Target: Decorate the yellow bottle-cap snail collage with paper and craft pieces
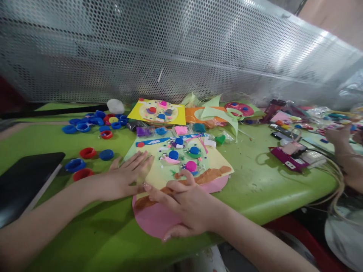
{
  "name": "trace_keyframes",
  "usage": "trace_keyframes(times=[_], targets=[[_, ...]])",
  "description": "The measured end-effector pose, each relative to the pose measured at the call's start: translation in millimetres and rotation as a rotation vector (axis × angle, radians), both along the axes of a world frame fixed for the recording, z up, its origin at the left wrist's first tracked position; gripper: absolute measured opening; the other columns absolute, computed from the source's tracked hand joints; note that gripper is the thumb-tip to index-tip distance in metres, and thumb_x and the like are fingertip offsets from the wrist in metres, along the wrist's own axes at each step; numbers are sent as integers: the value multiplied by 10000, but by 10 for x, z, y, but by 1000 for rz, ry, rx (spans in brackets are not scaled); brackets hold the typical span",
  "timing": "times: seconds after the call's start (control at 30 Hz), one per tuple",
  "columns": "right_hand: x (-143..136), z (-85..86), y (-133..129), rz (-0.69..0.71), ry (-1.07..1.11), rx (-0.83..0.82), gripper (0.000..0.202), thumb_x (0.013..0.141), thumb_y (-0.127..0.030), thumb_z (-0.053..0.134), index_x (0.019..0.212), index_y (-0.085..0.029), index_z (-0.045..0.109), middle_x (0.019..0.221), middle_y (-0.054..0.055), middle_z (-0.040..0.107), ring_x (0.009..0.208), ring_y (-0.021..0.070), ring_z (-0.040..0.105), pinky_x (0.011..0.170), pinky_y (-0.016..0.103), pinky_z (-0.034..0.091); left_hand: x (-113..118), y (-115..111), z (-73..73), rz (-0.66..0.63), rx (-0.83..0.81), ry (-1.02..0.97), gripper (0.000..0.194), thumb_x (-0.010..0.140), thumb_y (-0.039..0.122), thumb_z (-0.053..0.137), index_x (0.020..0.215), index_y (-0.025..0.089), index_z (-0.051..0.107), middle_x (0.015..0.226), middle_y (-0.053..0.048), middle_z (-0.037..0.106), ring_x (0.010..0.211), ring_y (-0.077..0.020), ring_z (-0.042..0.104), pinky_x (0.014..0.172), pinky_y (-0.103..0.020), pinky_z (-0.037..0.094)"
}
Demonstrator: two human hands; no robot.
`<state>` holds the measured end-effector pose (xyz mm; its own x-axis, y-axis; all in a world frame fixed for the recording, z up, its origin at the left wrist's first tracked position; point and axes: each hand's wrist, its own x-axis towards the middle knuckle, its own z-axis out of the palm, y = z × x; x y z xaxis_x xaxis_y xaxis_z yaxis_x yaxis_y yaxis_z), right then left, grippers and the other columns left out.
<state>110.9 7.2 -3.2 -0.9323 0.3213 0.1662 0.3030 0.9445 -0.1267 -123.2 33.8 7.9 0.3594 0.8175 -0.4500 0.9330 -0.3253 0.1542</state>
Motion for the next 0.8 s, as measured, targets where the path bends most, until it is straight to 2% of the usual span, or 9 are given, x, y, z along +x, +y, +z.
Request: trace_keyframes(times=[0.37, 0.8], targets=[[41, 29, -7, -48, -24, 57, 759, 897, -622, 65, 1431, -89, 140, 953, 118, 594, 871, 238, 473, 899, 468, 264, -31, 14, -74, -9, 28, -19, 898, 762, 769, 196, 1399, 238, -148, 1460, -6, -203, 1366, -296, -137, 1014, -661, -27], [139, 57, -27, -73, -18, 39, 784, 894, -624, 70, 1438, -61, 119, 1050, 162, 588, 928, 267, 483, 873, 485, 301, -31, 11, -53, 5, 19, -14, 903, 747, 787, 202, 1389, 266, -161, 1448, 15, -216, 1362, -306, -141, 1024, -652, -22]])
